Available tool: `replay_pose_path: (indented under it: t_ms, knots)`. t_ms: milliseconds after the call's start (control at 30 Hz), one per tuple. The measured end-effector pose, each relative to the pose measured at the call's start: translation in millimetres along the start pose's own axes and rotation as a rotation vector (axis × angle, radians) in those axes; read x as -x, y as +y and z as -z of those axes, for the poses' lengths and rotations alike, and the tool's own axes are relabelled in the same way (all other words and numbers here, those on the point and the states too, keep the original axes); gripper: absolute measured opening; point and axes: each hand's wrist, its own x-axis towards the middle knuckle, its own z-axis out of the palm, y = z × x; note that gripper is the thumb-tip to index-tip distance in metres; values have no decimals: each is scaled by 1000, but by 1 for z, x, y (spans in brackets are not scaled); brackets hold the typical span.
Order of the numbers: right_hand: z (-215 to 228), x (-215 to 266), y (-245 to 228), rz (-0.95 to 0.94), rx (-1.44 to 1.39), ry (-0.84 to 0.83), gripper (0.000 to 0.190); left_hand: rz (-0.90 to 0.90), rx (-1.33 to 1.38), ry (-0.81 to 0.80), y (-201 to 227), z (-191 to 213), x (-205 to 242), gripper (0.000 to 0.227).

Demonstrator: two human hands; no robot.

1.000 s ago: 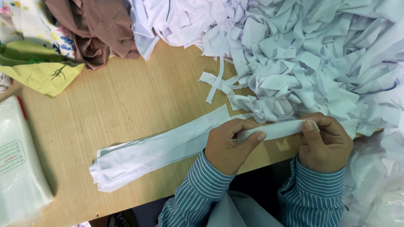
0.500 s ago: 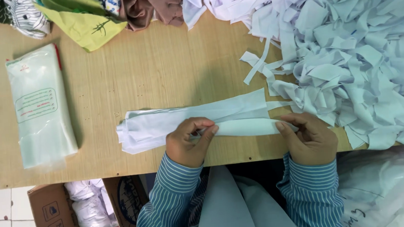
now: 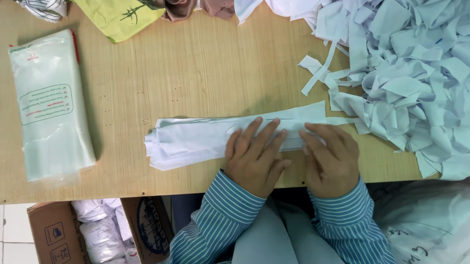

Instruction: Gathering and wrapping white fabric strips into compact bundles on a work table

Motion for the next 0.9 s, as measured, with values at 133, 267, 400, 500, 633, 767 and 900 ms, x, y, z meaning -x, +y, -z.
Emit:
replay_pose_path:
  t_ms: [133,267,400,500,633,767,900]
  knots:
    - [-3,12,-1,-78,53,-69,25,-20,-13,-54,-4,-4,7,51]
    - [4,6,1,-99,-60,-45,18,-28,-91,-156,-10,-5,6,52]
    - [23,8,3,-179,-106,103,14,-2,-62,-236,-8,-1,5,54]
    - [45,25,37,-182,71,192,16,-28,-73,-243,-8,-5,-3,57]
    - [47,18,60,-205,155,304,15,-16,-35,-227,20,-24,-34,46]
    - [33,4,68,-166,232,278,17,-15,-2,-215,38,-59,-58,32]
    - [29,0,75,-199,263,205,3,49,-5,-231,39,-87,-75,22]
